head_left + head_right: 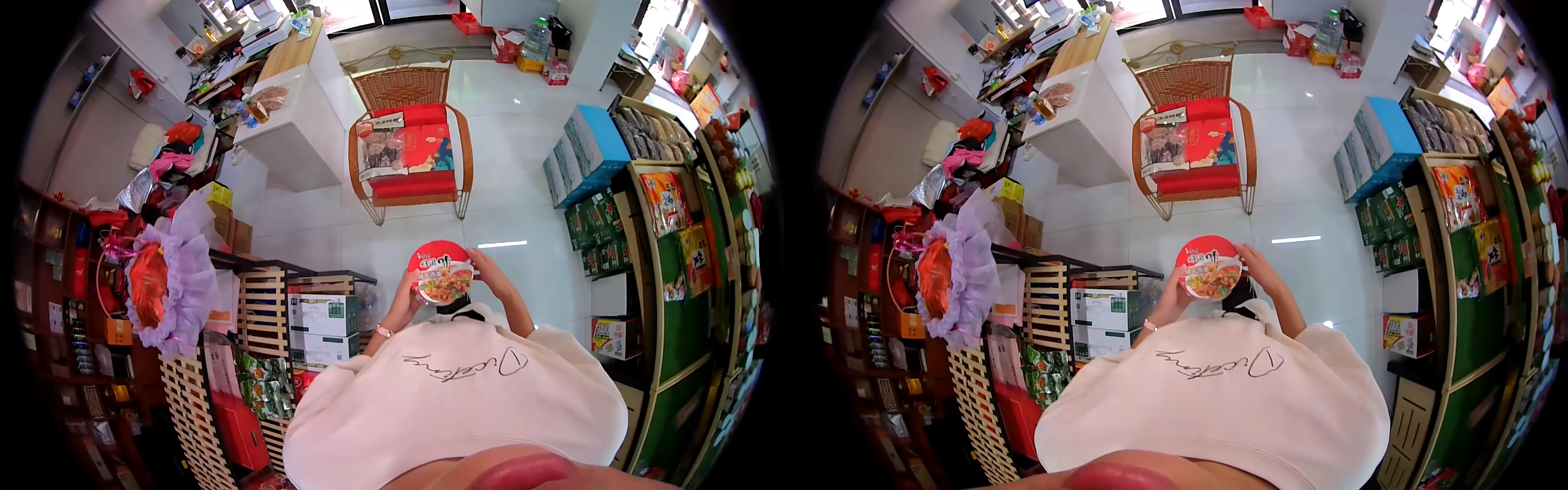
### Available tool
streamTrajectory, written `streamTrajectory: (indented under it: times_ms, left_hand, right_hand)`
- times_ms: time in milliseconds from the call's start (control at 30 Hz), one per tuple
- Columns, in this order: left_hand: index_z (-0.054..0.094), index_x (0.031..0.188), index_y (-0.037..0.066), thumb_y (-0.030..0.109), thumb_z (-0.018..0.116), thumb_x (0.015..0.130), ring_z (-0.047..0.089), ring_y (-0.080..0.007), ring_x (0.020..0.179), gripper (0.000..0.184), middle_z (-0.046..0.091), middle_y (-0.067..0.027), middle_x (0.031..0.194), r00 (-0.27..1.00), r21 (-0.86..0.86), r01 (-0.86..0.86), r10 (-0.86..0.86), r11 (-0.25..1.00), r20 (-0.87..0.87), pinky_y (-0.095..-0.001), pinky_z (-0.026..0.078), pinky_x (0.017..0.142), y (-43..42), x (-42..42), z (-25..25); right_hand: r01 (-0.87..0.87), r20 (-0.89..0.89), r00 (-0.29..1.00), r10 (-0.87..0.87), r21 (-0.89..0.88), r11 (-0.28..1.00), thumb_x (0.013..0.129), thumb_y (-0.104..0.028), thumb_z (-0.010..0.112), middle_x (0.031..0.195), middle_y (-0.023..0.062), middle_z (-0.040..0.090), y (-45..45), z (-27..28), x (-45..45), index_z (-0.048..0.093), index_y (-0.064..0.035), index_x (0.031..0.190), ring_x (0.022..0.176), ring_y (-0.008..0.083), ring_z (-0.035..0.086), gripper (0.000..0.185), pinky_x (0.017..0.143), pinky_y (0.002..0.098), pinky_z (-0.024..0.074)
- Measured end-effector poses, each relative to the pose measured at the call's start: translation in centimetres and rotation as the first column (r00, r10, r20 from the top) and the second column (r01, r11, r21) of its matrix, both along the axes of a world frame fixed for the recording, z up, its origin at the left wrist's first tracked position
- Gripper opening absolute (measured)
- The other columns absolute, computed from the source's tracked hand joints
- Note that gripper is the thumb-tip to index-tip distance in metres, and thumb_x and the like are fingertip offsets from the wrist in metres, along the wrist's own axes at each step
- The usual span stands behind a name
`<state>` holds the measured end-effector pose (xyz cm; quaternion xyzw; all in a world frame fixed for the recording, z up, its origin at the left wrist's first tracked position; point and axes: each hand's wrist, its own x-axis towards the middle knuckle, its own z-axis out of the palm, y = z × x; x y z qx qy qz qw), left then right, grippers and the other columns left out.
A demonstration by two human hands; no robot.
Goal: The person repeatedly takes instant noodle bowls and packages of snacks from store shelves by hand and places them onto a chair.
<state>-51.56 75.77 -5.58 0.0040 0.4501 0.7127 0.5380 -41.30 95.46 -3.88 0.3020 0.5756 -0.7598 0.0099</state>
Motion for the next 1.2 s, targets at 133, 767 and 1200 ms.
streamTrajectory:
  times_ms: [133,767,1200]
  left_hand:
    - [0.034,0.124,0.012,0.044,0.042,0.084,0.045,-0.0184,0.11,0.052,0.046,-0.0069,0.12,0.995,-0.004,0.044,-0.044,0.999,-0.094,-0.04,0.04,0.088,6.9,-5.9,1.4]
    - [0.04,0.123,0.013,0.049,0.036,0.087,0.05,-0.0191,0.105,0.051,0.05,-0.0064,0.116,0.967,-0.184,0.241,-0.22,0.953,0.127,-0.044,0.044,0.082,25.8,-20.3,-1.0]
    - [0.044,0.116,0.009,0.039,0.043,0.086,0.055,-0.0206,0.098,0.042,0.053,-0.0076,0.112,0.969,-0.192,0.198,-0.162,0.961,0.186,-0.0405,0.047,0.079,32.6,-37.2,-6.4]
  right_hand:
    - [0.061,-0.043,0.997,-0.06,0.027,0.998,0.086,-0.045,0.042,0.09,0.0023,0.048,6.6,0.8,-5.3,0.054,-0.0096,0.105,0.088,0.0133,0.045,0.042,0.074,0.0275,0.0423]
    - [0.031,-0.105,0.994,-0.028,0.028,0.999,0.082,-0.022,0.056,0.093,0.0059,0.053,22.9,-2.6,-17.5,0.044,-0.0038,0.11,0.087,0.0118,0.051,0.036,0.076,0.0251,0.0416]
    - [-0.096,0.124,0.989,0.083,0.108,0.989,0.073,-0.026,0.061,0.104,0.0109,0.052,28.6,-11.5,-36.2,0.024,-0.0109,0.131,0.088,0.0205,0.054,0.071,0.068,0.0376,0.048]
